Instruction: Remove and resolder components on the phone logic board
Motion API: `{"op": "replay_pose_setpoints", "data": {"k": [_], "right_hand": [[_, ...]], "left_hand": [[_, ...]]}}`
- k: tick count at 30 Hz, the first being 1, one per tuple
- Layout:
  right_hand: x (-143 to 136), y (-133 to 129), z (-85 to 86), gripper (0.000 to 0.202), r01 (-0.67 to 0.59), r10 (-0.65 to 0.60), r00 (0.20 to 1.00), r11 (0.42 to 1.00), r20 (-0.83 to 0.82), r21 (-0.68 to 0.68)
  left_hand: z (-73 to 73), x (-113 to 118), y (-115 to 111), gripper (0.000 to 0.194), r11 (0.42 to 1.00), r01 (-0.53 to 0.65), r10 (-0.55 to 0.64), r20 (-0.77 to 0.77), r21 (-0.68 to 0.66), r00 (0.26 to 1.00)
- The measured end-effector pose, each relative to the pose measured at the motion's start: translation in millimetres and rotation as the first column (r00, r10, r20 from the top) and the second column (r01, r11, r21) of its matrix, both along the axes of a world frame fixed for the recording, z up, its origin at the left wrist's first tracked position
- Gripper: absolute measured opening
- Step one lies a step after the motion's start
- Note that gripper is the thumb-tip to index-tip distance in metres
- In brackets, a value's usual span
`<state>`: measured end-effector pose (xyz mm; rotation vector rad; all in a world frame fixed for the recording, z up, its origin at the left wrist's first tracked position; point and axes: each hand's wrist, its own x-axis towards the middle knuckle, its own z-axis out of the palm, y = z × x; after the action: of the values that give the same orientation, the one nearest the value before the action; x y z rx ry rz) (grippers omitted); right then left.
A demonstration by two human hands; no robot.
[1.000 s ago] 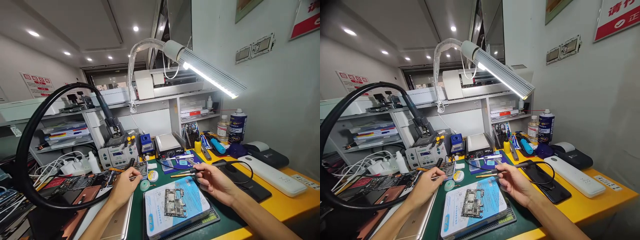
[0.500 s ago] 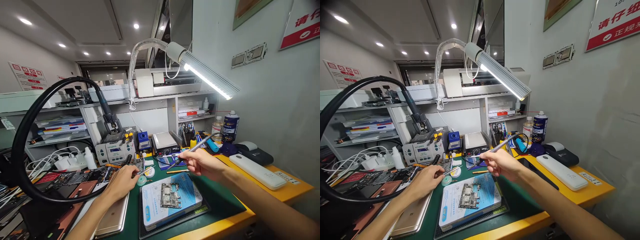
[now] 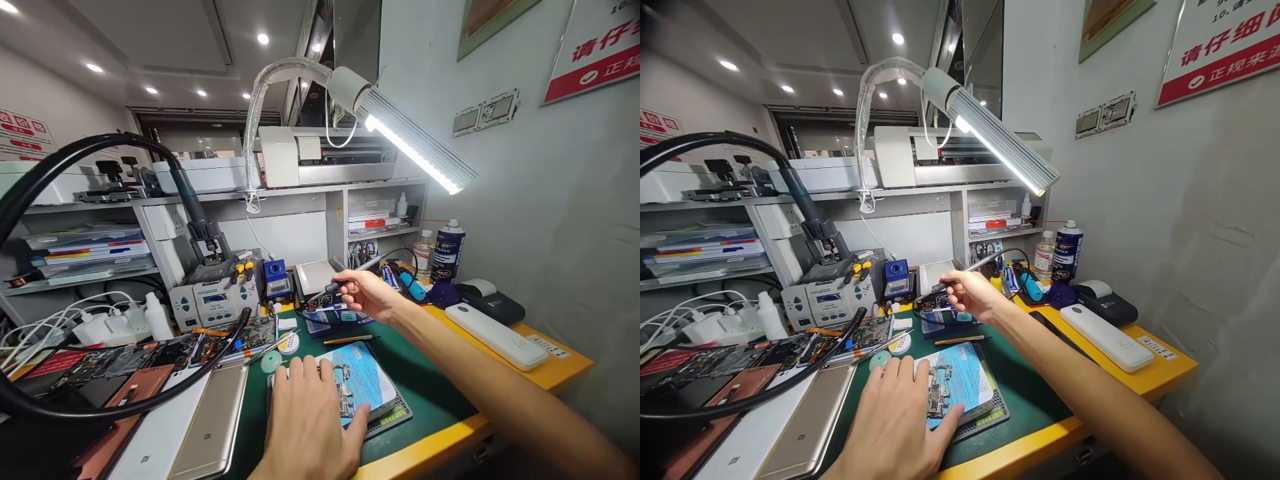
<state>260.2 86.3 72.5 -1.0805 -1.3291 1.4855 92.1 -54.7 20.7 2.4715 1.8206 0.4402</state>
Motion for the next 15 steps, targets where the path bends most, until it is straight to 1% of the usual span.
{"op": "replay_pose_setpoints", "data": {"k": [3, 5, 8, 10, 12, 13, 15], "right_hand": [[3.8, 6.2, -2.7, 0.031, -0.026, 0.025, 0.998, 0.999, 0.053, 0.023], [9.1, 9.0, -1.6, 0.030, -0.051, 0.045, 0.993, 0.997, 0.107, 0.050], [16.6, 10.7, 3.3, 0.029, -0.103, 0.079, 0.972, 0.990, 0.220, 0.099], [19.5, 10.9, 8.3, 0.028, -0.151, 0.105, 0.944, 0.980, 0.313, 0.128], [19.9, 10.5, 15.1, 0.025, -0.209, 0.131, 0.900, 0.967, 0.417, 0.148], [18.8, 10.0, 19.3, 0.023, -0.243, 0.145, 0.869, 0.958, 0.472, 0.153], [13.7, 8.3, 29.0, 0.022, -0.311, 0.165, 0.794, 0.937, 0.585, 0.157]], "left_hand": [[-3.9, -12.2, 4.2, 0.052, 0.999, 0.038, -0.038, -0.017, -0.003, 0.999], [-6.7, -26.7, 6.0, 0.052, 0.997, 0.082, -0.082, -0.019, 0.000, 0.996], [-11.2, -49.5, 6.9, 0.048, 0.987, 0.159, -0.159, 0.003, 0.006, 0.987], [-11.2, -63.2, 7.4, 0.044, 0.978, 0.207, -0.207, 0.049, 0.022, 0.977], [-4.5, -74.4, 9.5, 0.045, 0.972, 0.228, -0.233, 0.116, 0.057, 0.966], [2.2, -78.5, 11.5, 0.044, 0.972, 0.222, -0.231, 0.159, 0.076, 0.960], [22.2, -82.7, 18.7, 0.038, 0.980, 0.150, -0.178, 0.255, 0.128, 0.950]]}}
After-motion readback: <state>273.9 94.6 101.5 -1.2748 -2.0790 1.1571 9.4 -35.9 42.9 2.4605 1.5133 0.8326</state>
